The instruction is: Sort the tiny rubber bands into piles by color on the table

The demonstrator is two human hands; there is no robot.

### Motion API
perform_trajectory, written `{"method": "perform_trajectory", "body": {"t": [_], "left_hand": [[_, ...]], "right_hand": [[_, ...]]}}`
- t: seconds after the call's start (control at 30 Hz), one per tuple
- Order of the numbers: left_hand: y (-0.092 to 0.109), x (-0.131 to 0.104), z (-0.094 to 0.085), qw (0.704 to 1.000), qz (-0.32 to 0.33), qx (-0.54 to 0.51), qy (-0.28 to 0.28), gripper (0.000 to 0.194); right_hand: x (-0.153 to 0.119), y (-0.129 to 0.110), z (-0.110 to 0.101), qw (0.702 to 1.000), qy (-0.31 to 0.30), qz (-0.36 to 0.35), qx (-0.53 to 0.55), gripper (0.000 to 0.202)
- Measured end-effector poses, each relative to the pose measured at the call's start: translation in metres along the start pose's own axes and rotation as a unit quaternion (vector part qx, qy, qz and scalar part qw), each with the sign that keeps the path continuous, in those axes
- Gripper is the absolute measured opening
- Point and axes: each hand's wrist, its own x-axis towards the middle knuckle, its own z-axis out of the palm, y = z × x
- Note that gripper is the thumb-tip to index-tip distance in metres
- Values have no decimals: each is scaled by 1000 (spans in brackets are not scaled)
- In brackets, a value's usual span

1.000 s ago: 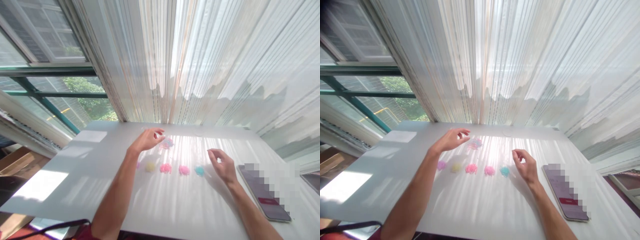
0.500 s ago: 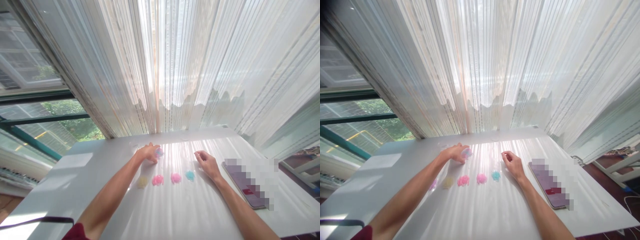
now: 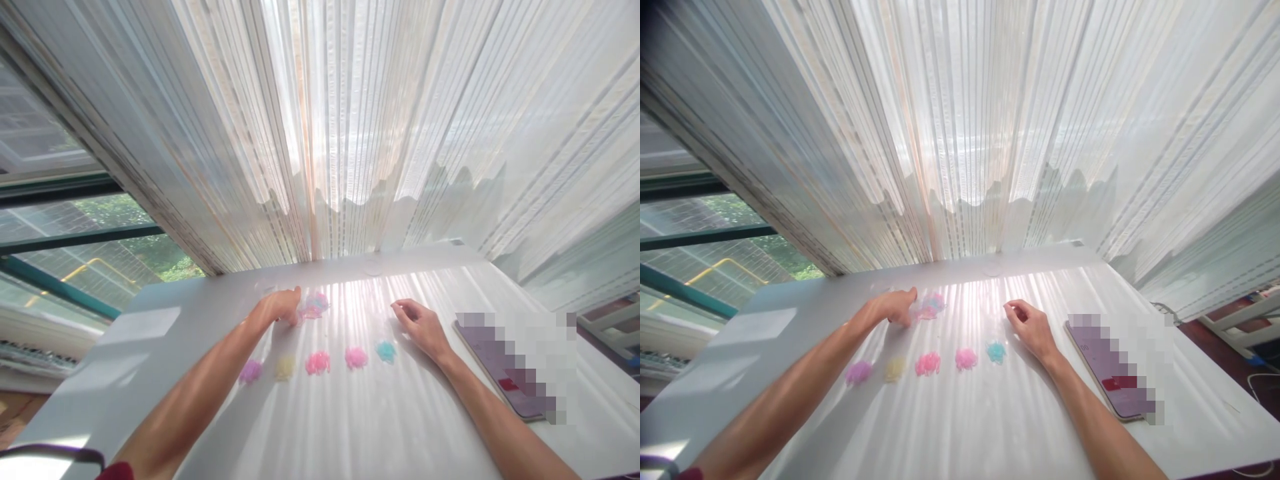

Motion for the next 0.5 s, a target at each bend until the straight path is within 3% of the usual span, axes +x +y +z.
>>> {"method": "perform_trajectory", "body": {"t": [0.17,0.33,0.4,0.5], "left_hand": [[4,5,6,998,45,-9,30,38],[0,8,-1,995,95,-8,43,36],[-3,10,-5,993,103,1,58,51],[-3,15,-8,990,118,19,75,100]], "right_hand": [[0,1,0,1000,-4,-5,-8,44],[-1,1,-1,1000,-6,-10,-12,44],[-1,1,0,1000,-5,-12,-14,44],[0,2,0,1000,-2,-14,-16,43]]}}
